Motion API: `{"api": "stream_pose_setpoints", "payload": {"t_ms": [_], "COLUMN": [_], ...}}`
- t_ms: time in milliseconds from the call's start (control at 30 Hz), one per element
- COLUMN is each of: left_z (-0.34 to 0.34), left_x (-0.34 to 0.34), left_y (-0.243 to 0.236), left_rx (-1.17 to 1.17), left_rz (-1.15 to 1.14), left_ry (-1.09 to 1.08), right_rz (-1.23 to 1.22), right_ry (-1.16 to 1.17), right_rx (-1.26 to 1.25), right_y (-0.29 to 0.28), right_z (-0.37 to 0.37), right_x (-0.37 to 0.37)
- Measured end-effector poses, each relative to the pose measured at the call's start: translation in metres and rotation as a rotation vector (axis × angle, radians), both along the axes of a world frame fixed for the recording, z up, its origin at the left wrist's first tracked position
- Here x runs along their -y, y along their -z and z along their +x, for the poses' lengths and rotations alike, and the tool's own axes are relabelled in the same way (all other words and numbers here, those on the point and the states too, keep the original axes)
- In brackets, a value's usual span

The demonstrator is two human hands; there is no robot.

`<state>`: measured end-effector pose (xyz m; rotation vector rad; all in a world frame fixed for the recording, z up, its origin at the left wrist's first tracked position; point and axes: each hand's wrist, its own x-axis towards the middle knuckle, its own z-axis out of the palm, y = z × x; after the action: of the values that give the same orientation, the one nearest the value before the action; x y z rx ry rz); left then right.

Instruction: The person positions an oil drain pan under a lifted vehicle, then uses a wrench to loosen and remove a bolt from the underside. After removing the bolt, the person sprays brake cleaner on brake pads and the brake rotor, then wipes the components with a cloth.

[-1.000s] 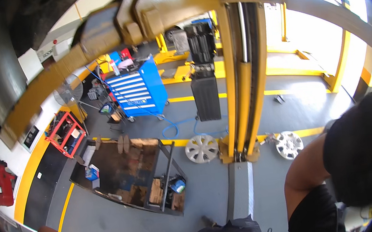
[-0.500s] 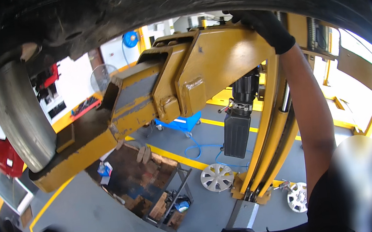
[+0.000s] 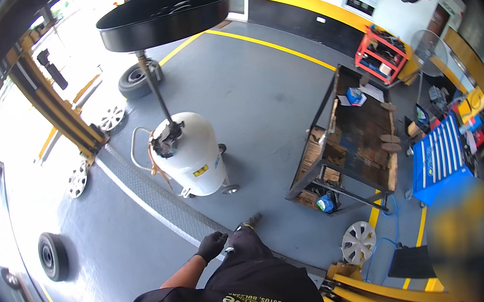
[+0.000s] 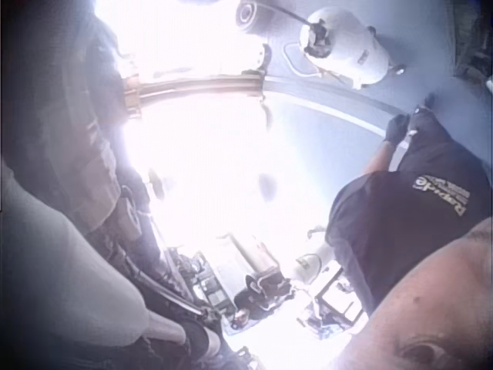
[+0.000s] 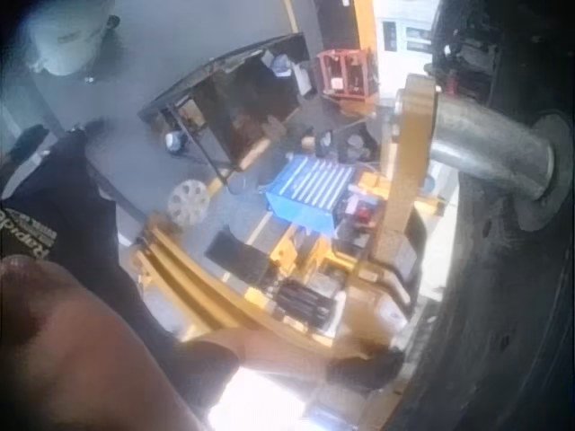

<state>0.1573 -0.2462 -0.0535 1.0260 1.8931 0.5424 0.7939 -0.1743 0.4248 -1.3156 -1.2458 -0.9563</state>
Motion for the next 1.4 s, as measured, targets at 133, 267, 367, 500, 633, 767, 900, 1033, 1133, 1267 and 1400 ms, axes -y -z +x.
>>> {"api": "stream_pose_setpoints", "payload": {"t_ms": [133,267,367,500,633,767,900,1033,1133,1267,1400], "left_z": [-0.007,0.004,0.018,0.011,-0.037,-0.12,-0.204,-0.258,-0.272,-0.274,-0.276], "left_x": [-0.006,-0.059,-0.093,-0.121,-0.133,-0.15,-0.166,-0.196,-0.212,-0.231,-0.236], "left_y": [-0.018,-0.048,-0.081,-0.129,-0.15,-0.137,-0.139,-0.172,-0.207,-0.264,-0.354], "left_rx": [-0.091,-0.005,0.146,0.197,0.213,0.071,-0.002,-0.235,-0.28,-0.286,-0.305], "left_rz": [0.117,0.396,0.404,0.653,0.76,0.844,0.854,1.021,1.092,1.248,1.353], "left_ry": [-0.015,0.084,0.234,0.298,0.336,0.158,0.093,0.176,0.204,0.176,0.166], "right_rz": [-0.122,-0.366,-0.685,-1.274,-1.513,-1.533,-1.48,-1.362,-1.307,-1.262,-1.202], "right_ry": [-0.32,-0.737,-0.998,-1.155,-1.195,-1.353,-1.45,-1.506,-1.531,-1.644,-1.818], "right_rx": [-0.362,-0.774,-0.999,-1.345,-1.453,-1.405,-1.444,-1.52,-1.524,-1.455,-1.477], "right_y": [0.083,0.168,0.238,0.326,0.357,0.353,0.344,0.327,0.304,0.26,0.216], "right_z": [-0.032,-0.089,-0.167,-0.326,-0.469,-0.58,-0.672,-0.728,-0.747,-0.748,-0.722], "right_x": [-0.038,-0.083,-0.112,-0.128,-0.132,-0.149,-0.162,-0.178,-0.194,-0.212,-0.225]}}
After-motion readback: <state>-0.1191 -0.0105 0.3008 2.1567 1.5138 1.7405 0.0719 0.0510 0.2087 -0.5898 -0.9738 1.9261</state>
